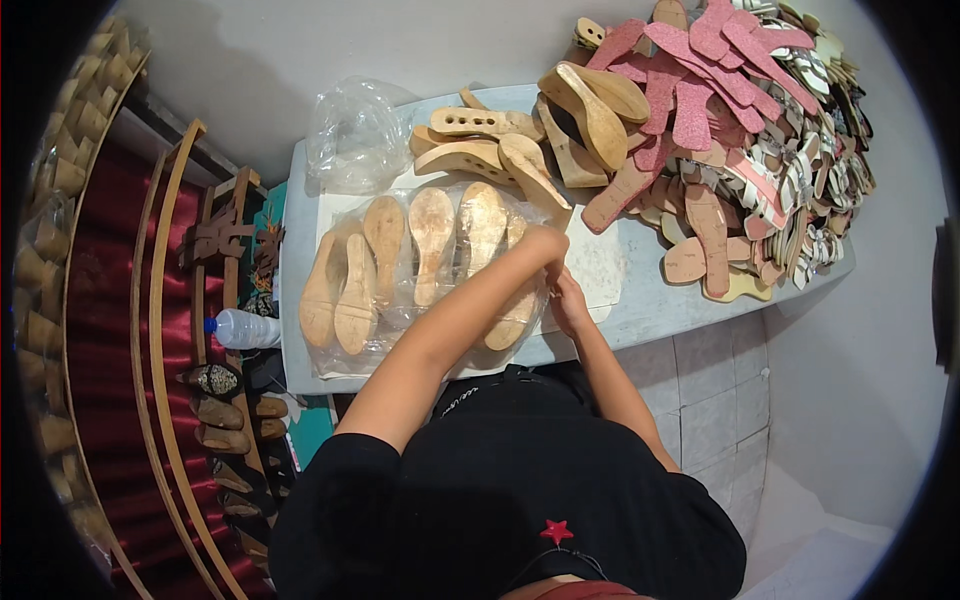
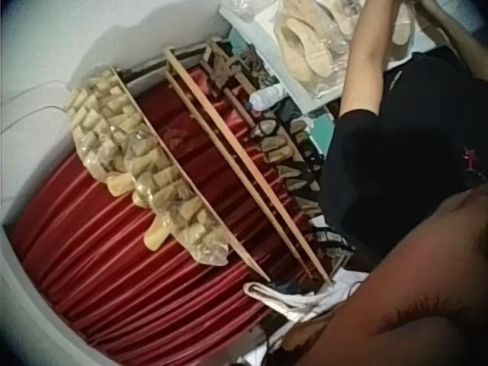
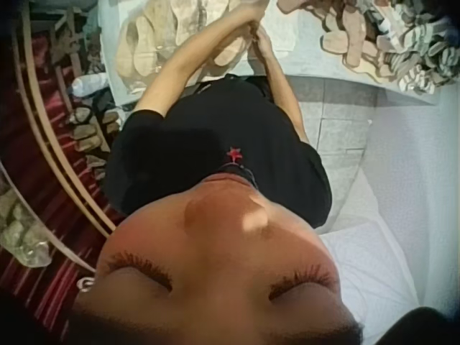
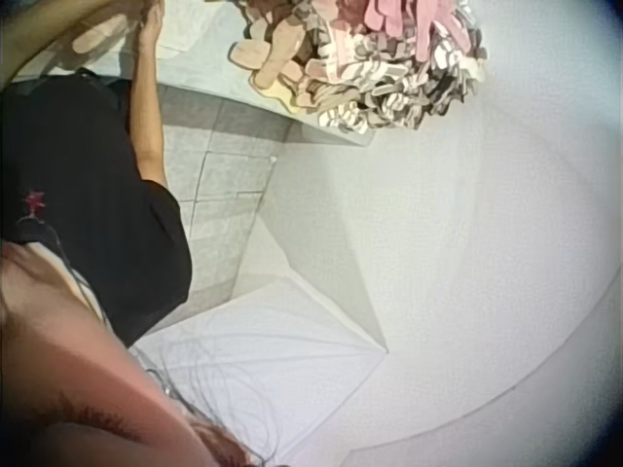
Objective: Packing wooden shoe soles into a plastic bag.
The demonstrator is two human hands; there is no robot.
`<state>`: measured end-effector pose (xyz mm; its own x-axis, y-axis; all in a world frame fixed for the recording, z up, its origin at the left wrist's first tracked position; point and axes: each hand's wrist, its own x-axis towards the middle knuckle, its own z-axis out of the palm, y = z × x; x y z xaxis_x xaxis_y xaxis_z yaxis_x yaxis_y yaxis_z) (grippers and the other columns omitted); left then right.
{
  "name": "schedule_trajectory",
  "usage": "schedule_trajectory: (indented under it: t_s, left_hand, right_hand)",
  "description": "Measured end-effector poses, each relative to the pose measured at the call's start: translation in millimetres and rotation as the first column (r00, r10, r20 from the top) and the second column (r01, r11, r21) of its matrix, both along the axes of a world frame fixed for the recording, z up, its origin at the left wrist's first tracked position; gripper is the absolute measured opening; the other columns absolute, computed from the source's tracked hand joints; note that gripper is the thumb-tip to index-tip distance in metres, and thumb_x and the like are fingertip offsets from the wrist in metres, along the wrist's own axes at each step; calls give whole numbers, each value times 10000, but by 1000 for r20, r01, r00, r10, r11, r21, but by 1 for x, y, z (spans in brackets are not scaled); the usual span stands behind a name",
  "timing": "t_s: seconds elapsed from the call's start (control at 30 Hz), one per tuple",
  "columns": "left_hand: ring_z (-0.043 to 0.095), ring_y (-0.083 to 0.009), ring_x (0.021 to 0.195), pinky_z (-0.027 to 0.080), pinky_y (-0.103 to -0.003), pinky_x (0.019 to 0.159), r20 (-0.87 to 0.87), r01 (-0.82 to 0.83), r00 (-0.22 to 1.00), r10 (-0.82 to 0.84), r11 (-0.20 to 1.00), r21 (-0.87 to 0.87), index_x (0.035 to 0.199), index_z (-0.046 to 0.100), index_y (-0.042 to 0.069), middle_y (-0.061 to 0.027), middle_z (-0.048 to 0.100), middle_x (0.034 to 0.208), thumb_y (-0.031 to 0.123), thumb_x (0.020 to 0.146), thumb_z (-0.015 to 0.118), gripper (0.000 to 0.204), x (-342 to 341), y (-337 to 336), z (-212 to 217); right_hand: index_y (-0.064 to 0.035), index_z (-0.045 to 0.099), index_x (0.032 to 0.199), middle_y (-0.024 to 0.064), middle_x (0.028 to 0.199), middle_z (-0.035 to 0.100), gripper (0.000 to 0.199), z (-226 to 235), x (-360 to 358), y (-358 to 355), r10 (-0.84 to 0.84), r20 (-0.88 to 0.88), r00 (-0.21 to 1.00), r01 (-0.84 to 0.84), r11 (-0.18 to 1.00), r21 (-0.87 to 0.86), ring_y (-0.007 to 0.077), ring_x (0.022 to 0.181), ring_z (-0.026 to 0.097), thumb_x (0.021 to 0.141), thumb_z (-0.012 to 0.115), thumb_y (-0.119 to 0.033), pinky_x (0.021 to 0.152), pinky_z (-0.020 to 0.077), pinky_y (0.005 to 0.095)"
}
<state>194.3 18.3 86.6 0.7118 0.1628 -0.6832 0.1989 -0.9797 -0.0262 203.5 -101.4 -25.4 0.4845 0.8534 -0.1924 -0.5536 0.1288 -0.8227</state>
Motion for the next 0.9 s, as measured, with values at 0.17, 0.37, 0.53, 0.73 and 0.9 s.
schedule_trajectory:
  t_s: [0.17, 0.37, 0.53, 0.73, 0.9]
  left_hand:
    - [549, -232, 948, 446, -306, 786, 616, -55, 344, 708, 670, -740, 1044, 552, 22, -144, 581, 1008, 246, 722, 661, 407, -78, 38, 27]
    - [509, -301, 989, 400, -344, 849, 878, -835, -167, 448, 410, -368, 1008, 572, 38, -136, 568, 1028, 247, 711, 655, 374, -265, 82, 22]
    - [540, -276, 951, 416, -319, 821, 665, -877, -336, 667, 36, -479, 1121, 516, 35, -156, 574, 1031, 342, 762, 615, 482, -394, 105, -56]
    - [577, -202, 908, 459, -300, 769, -447, 151, -516, 731, -436, -887, 1129, 508, 24, -115, 587, 1029, 384, 795, 557, 494, -408, 113, -74]
    - [593, -222, 876, 486, -341, 750, -472, 129, -526, 707, -482, -867, 1099, 520, 25, -114, 594, 1013, 304, 784, 534, 421, -412, 117, -80]
  right_hand:
    - [6, 285, 1219, 139, 1192, 393, 503, 7, -9, 17, 72, 171, 983, -31, 973, -230, 211, 1107, 381, 897, 397, -364, 947, 277, 294]
    - [130, 265, 1163, 235, 1112, 433, 770, 7, 15, 49, 220, 274, 936, -77, 890, -449, 247, 1000, 474, 780, 549, -475, 854, 383, 302]
    - [133, 471, 1048, 173, 931, 579, 619, 32, -1, 60, 301, 263, 916, -134, 851, -507, 202, 807, 578, 757, 607, -395, 729, 452, 289]
    - [63, 497, 1098, 127, 1038, 566, 551, 17, 23, 66, 368, 15, 930, -334, 859, -389, 198, 914, 554, 821, 497, -413, 824, 411, 288]
    - [8, 406, 1204, 121, 1120, 533, 545, 44, 13, 69, 408, -101, 908, -411, 812, -414, 222, 952, 551, 836, 441, -392, 867, 409, 322]
